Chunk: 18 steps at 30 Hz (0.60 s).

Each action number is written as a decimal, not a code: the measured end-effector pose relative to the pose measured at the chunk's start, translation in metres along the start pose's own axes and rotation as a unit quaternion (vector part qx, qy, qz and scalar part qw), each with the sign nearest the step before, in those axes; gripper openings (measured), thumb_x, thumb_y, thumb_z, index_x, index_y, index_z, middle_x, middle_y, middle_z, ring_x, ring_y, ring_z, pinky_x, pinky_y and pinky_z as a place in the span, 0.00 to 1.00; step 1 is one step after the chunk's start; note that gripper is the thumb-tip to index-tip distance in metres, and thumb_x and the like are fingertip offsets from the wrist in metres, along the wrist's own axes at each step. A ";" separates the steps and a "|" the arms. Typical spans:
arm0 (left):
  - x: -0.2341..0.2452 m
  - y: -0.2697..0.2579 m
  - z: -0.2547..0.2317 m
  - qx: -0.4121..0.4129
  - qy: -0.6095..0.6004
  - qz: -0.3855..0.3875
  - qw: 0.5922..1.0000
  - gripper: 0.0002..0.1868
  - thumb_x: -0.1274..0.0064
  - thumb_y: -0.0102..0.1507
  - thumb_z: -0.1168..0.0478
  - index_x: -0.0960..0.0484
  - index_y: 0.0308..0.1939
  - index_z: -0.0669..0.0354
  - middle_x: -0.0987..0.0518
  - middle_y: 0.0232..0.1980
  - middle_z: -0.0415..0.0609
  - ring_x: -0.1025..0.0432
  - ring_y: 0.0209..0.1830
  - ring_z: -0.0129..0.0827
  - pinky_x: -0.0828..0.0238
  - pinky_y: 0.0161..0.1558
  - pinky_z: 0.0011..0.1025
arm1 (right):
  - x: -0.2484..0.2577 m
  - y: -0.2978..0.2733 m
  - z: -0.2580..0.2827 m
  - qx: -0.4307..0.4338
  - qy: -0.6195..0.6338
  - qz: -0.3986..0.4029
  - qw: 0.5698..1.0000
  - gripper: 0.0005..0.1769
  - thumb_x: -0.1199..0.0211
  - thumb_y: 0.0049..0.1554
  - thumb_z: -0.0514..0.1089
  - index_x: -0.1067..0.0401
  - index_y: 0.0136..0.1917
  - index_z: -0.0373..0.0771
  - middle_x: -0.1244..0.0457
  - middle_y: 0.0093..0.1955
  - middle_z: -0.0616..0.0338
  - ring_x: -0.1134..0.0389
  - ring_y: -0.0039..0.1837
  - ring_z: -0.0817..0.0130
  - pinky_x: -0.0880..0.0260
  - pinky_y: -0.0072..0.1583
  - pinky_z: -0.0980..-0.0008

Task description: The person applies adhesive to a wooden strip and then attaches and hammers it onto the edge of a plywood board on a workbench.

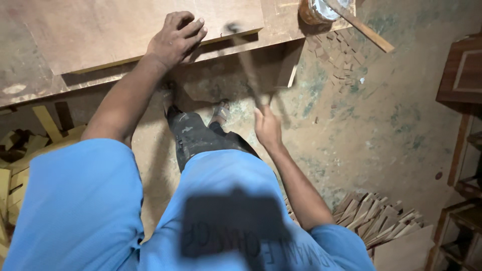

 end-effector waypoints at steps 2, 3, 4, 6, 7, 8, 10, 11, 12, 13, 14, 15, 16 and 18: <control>0.005 0.002 0.001 -0.003 0.003 -0.005 1.000 0.26 0.38 0.61 0.55 0.18 0.63 0.55 0.25 0.72 0.44 0.37 0.72 0.44 0.37 0.72 0.43 | -0.008 0.001 -0.006 -0.005 -0.058 0.019 0.998 0.16 0.44 0.69 0.49 0.28 0.54 0.32 0.37 0.34 0.48 0.34 0.36 0.55 0.37 0.42 0.57; 0.008 0.004 0.003 -0.006 0.001 -0.011 1.000 0.27 0.37 0.61 0.55 0.18 0.64 0.54 0.25 0.71 0.44 0.37 0.71 0.43 0.37 0.72 0.43 | -0.003 0.000 -0.001 0.034 -0.035 -0.013 0.999 0.15 0.44 0.69 0.48 0.29 0.54 0.32 0.37 0.36 0.46 0.34 0.38 0.50 0.36 0.42 0.55; 0.008 0.003 0.001 -0.007 -0.008 -0.014 1.000 0.27 0.37 0.60 0.54 0.18 0.64 0.53 0.25 0.71 0.44 0.36 0.71 0.43 0.36 0.71 0.43 | 0.003 -0.008 0.002 0.069 -0.015 -0.040 0.997 0.15 0.44 0.68 0.47 0.29 0.54 0.32 0.37 0.38 0.44 0.33 0.40 0.45 0.34 0.43 0.53; 0.005 0.002 0.000 -0.001 -0.011 -0.009 1.000 0.25 0.36 0.61 0.55 0.18 0.62 0.55 0.25 0.69 0.44 0.36 0.71 0.44 0.36 0.71 0.42 | 0.019 -0.020 -0.009 0.068 0.096 -0.106 0.987 0.15 0.47 0.65 0.48 0.30 0.52 0.33 0.35 0.34 0.48 0.32 0.34 0.49 0.31 0.40 0.55; 0.004 0.000 -0.001 0.005 -0.013 -0.008 1.000 0.24 0.36 0.62 0.55 0.19 0.61 0.56 0.25 0.68 0.45 0.36 0.71 0.45 0.36 0.71 0.41 | 0.025 -0.026 -0.015 0.068 0.151 -0.137 0.977 0.15 0.48 0.63 0.48 0.31 0.51 0.34 0.34 0.32 0.49 0.32 0.32 0.50 0.30 0.39 0.57; 0.006 -0.001 -0.001 0.001 -0.019 -0.020 1.000 0.25 0.36 0.61 0.55 0.18 0.61 0.56 0.25 0.69 0.45 0.35 0.70 0.45 0.35 0.70 0.42 | 0.016 -0.024 -0.013 0.077 0.070 -0.109 0.989 0.15 0.47 0.64 0.48 0.30 0.53 0.34 0.35 0.36 0.46 0.32 0.37 0.47 0.31 0.43 0.55; 0.012 0.001 0.000 -0.011 -0.029 -0.044 0.999 0.28 0.36 0.59 0.55 0.18 0.63 0.57 0.25 0.69 0.46 0.35 0.69 0.45 0.35 0.68 0.43 | -0.004 -0.014 -0.013 0.094 -0.092 -0.055 0.990 0.15 0.45 0.67 0.47 0.30 0.56 0.32 0.35 0.45 0.40 0.33 0.48 0.41 0.33 0.49 0.51; 0.013 0.003 0.002 -0.007 -0.030 -0.046 0.998 0.28 0.36 0.59 0.55 0.18 0.62 0.57 0.25 0.69 0.46 0.35 0.69 0.46 0.35 0.67 0.43 | -0.008 -0.008 -0.021 0.074 -0.100 -0.047 0.991 0.15 0.44 0.68 0.48 0.30 0.56 0.33 0.35 0.45 0.40 0.33 0.48 0.42 0.33 0.49 0.52; 0.014 0.002 0.001 -0.003 -0.035 -0.045 0.998 0.28 0.36 0.59 0.55 0.18 0.62 0.57 0.25 0.69 0.46 0.35 0.69 0.46 0.35 0.67 0.44 | -0.010 -0.008 -0.029 0.051 -0.108 -0.037 0.992 0.15 0.43 0.69 0.49 0.29 0.56 0.34 0.34 0.45 0.41 0.32 0.48 0.43 0.32 0.49 0.52; 0.014 0.003 0.002 0.000 -0.039 -0.044 0.998 0.27 0.36 0.59 0.55 0.18 0.62 0.57 0.25 0.69 0.46 0.35 0.68 0.46 0.35 0.67 0.44 | -0.014 -0.005 -0.038 0.027 -0.116 -0.026 0.993 0.15 0.42 0.70 0.50 0.28 0.55 0.35 0.33 0.46 0.41 0.31 0.48 0.43 0.32 0.48 0.53; 0.015 0.005 0.005 -0.005 -0.036 -0.047 0.998 0.27 0.36 0.59 0.55 0.18 0.61 0.57 0.25 0.69 0.47 0.35 0.68 0.46 0.35 0.67 0.44 | -0.008 -0.003 -0.039 0.034 -0.056 -0.055 0.996 0.16 0.43 0.69 0.50 0.29 0.57 0.33 0.34 0.44 0.41 0.31 0.45 0.45 0.31 0.47 0.53; 0.016 0.006 0.008 -0.010 -0.032 -0.050 0.998 0.27 0.36 0.59 0.54 0.18 0.61 0.57 0.25 0.68 0.47 0.35 0.68 0.46 0.35 0.67 0.44 | -0.002 -0.001 -0.039 0.052 -0.006 -0.087 0.995 0.16 0.43 0.68 0.50 0.30 0.57 0.33 0.34 0.43 0.41 0.32 0.44 0.45 0.32 0.46 0.52; 0.013 0.003 0.000 -0.013 -0.039 -0.050 0.998 0.27 0.36 0.59 0.54 0.18 0.61 0.57 0.25 0.68 0.47 0.35 0.68 0.47 0.35 0.67 0.44 | 0.008 -0.011 -0.040 0.068 0.058 -0.120 0.989 0.16 0.43 0.68 0.50 0.30 0.56 0.34 0.35 0.41 0.41 0.32 0.44 0.45 0.33 0.46 0.52; 0.008 0.002 -0.003 -0.009 -0.009 -0.033 0.999 0.29 0.36 0.58 0.54 0.18 0.62 0.55 0.24 0.68 0.46 0.35 0.68 0.44 0.35 0.68 0.43 | 0.021 -0.019 -0.039 0.114 0.182 -0.180 0.960 0.16 0.42 0.67 0.50 0.30 0.55 0.34 0.35 0.39 0.41 0.33 0.42 0.46 0.35 0.44 0.52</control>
Point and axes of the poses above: each hand's wrist, its own y-axis towards the middle knuckle, its own x-axis out of the back of the hand, z = x × y, the point moved 10 cm from there along y, towards the middle knuckle
